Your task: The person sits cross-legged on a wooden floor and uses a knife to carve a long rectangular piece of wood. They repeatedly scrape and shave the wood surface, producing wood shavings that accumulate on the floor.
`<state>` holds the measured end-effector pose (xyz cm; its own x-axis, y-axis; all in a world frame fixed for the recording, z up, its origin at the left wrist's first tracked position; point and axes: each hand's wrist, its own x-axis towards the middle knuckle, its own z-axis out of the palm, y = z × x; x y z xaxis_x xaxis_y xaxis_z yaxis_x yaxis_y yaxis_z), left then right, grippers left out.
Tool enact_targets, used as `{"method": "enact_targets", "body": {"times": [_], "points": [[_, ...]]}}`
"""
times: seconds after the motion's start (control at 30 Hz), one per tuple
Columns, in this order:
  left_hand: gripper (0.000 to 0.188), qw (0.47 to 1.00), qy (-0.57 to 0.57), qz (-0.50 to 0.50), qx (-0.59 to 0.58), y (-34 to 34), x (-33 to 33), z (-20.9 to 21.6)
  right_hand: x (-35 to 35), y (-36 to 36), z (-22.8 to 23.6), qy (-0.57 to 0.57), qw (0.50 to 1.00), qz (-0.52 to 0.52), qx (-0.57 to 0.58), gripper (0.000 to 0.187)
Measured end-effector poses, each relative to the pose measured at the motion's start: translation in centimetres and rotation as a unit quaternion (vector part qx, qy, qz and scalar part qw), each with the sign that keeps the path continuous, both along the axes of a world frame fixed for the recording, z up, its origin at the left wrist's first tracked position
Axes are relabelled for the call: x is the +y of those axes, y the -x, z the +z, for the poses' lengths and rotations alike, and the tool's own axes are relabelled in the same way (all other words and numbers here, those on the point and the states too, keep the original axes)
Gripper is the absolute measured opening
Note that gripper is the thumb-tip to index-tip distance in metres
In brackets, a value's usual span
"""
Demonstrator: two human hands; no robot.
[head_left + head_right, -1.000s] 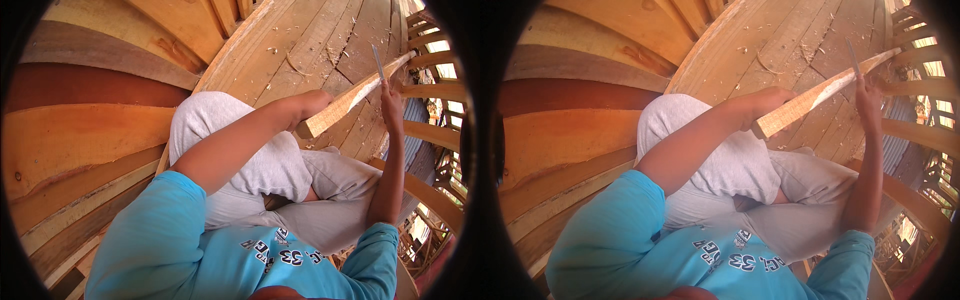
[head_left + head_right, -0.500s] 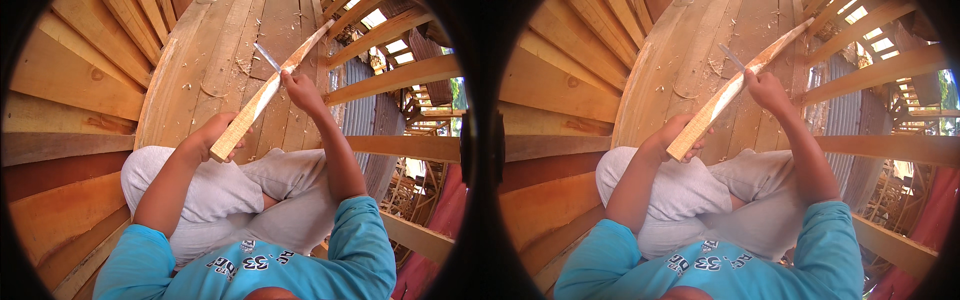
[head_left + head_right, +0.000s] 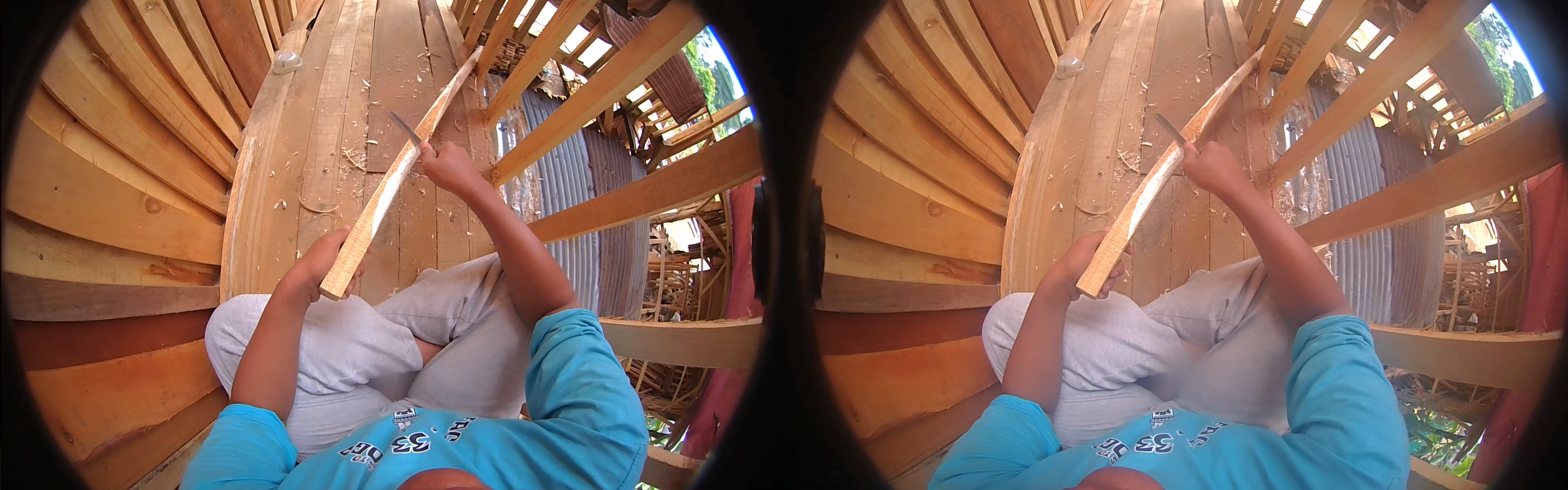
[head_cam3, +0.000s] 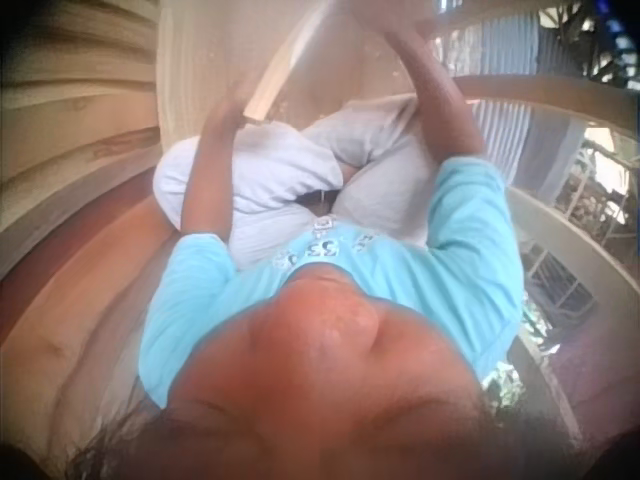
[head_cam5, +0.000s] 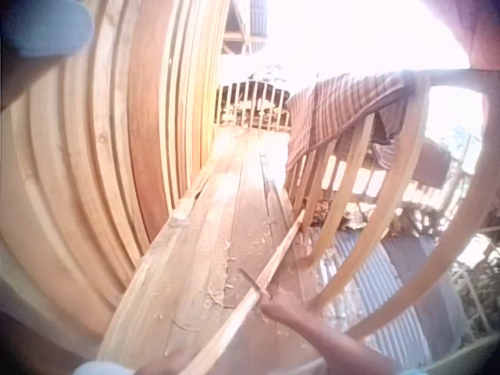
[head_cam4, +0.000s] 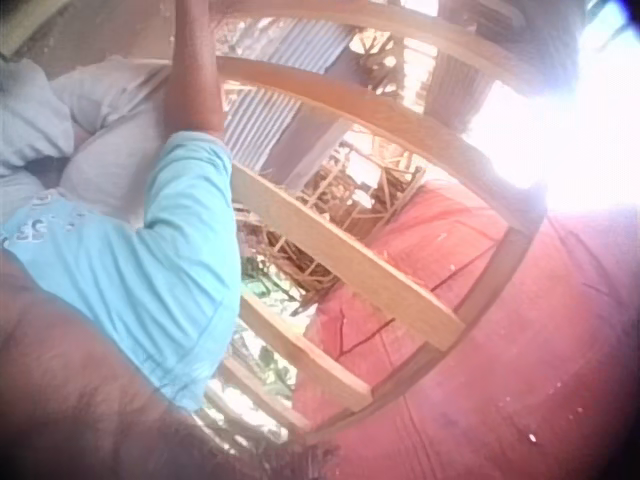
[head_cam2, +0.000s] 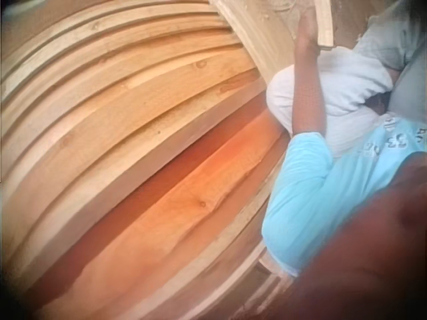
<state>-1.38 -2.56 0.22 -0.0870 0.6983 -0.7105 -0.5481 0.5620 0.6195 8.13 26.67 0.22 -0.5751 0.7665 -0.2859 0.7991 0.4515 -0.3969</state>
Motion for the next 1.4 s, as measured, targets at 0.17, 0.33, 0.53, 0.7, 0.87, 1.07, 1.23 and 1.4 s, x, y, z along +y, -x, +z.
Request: {"method": "enact_targets", "body": {"times": [0.17, 0.33, 0.53, 0.7, 0.87, 1.07, 1.23, 1.4], "points": [[0.047, 0.988, -0.007, 0.013, 0.151, -0.6, 0.5, -2.7, 0.4, -1.3, 1.9, -0.014, 0.999, -0.033, 0.015, 0.063], [0.051, 0.992, -0.013, 0.038, 0.118, -1.2, 0.1, -2.6, 0.2, -1.5, 1.6, 0.026, 0.998, 0.004, 0.051, 0.062], [0.049, 0.989, -0.002, 0.025, 0.145, -0.6, 0.0, -4.2, 0.8, -1.5, -0.7, 0.000, 0.997, 0.011, 0.081, 0.061], [0.044, 0.984, -0.006, 0.009, 0.178, -0.2, 0.0, -4.2, 0.1, -0.3, -3.2, -0.037, 0.993, 0.042, 0.105, 0.068], [0.042, 0.982, -0.001, 0.012, 0.190, -0.5, 0.0, -4.5, 0.3, -0.3, -3.2, 0.003, 0.997, 0.022, 0.080, 0.067], [0.053, 0.975, 0.002, -0.007, 0.220, -0.2, -0.3, -4.8, 0.6, -0.4, -1.5, 0.051, 0.996, 0.032, 0.061, 0.068], [0.045, 0.982, 0.003, 0.007, 0.191, -0.5, 0.7, -4.4, 0.6, -0.5, -2.8, 0.053, 0.993, 0.059, 0.091, 0.073], [0.048, 0.989, -0.025, 0.020, 0.147, 0.0, 1.4, -3.8, -0.7, -0.4, -2.5, 0.009, 0.994, 0.017, 0.111, 0.067]]}}
